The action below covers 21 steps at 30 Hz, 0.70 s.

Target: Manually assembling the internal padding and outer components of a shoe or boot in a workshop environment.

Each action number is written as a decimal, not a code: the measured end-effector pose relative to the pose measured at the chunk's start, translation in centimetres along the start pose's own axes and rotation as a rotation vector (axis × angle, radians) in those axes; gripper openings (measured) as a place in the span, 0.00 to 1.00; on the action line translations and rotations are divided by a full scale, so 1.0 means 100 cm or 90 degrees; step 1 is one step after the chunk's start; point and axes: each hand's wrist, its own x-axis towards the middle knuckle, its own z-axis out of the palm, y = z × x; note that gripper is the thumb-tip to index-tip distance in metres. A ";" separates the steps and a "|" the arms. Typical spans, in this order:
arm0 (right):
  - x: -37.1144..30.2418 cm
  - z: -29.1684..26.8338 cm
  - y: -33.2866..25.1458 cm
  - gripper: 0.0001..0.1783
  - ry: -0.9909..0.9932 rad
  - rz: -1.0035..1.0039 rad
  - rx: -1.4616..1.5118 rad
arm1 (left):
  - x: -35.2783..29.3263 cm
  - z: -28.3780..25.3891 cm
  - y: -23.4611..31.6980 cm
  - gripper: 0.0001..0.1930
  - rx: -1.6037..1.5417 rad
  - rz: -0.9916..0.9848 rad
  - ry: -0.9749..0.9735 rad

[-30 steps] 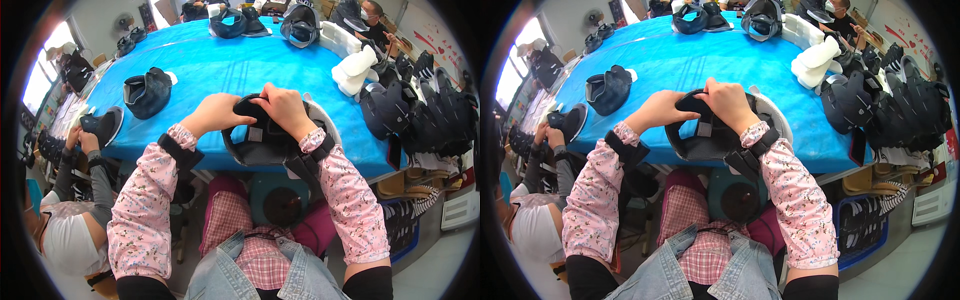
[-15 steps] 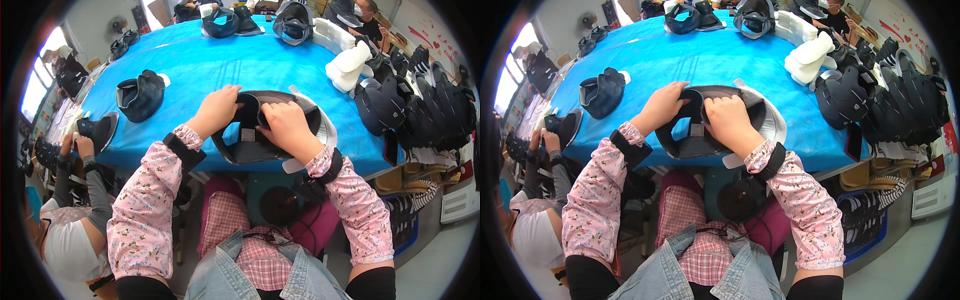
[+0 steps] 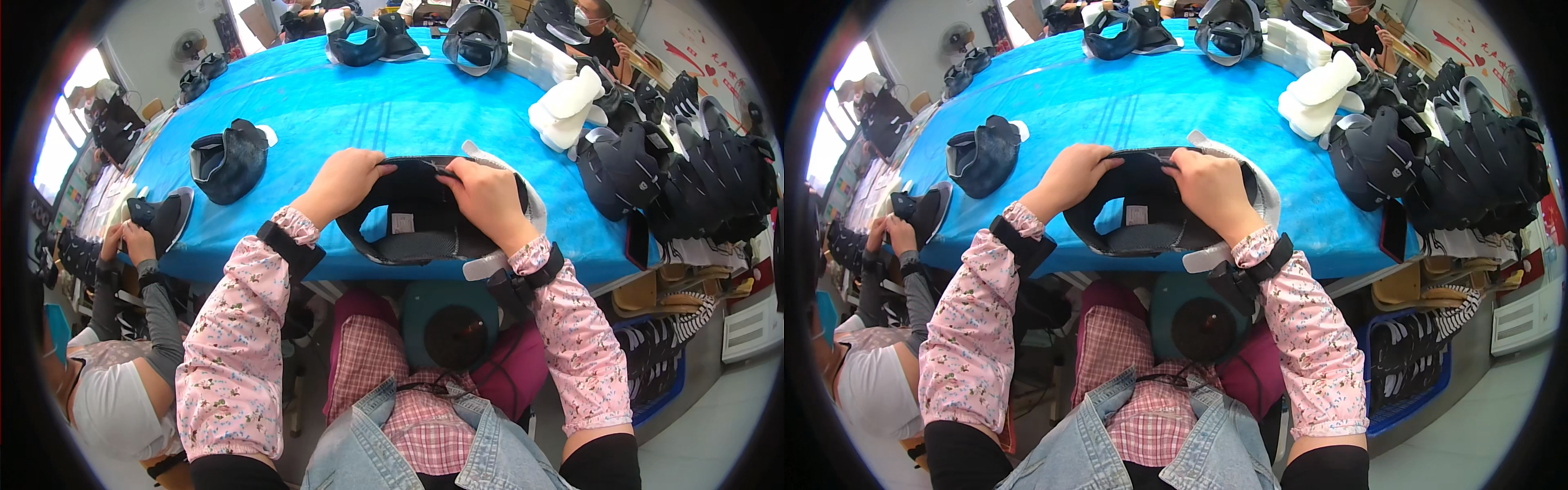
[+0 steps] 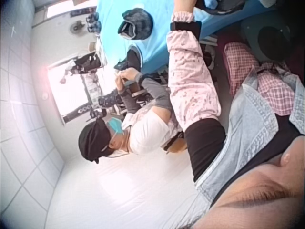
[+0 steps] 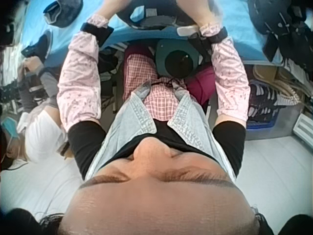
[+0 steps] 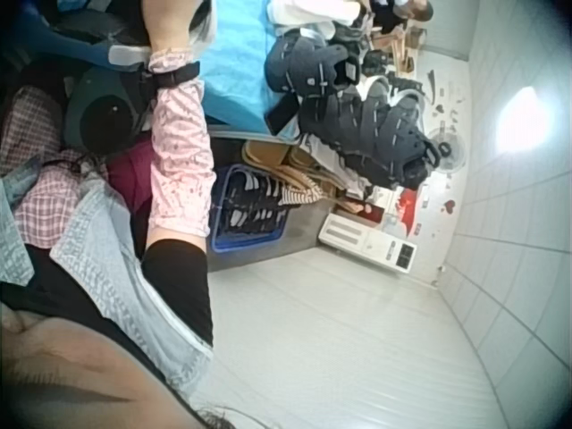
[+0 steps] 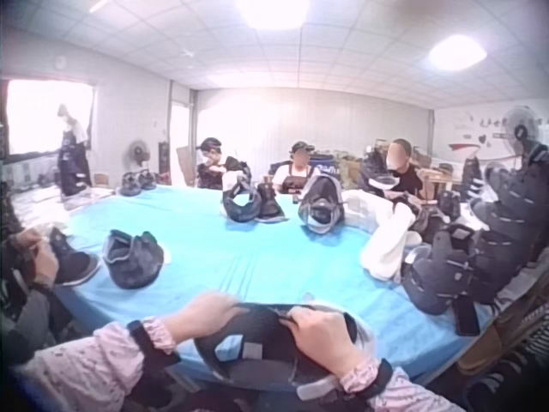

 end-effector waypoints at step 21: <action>0.004 0.003 0.003 0.10 0.033 0.044 0.088 | 0.023 -0.024 0.058 0.21 0.143 -0.004 -0.149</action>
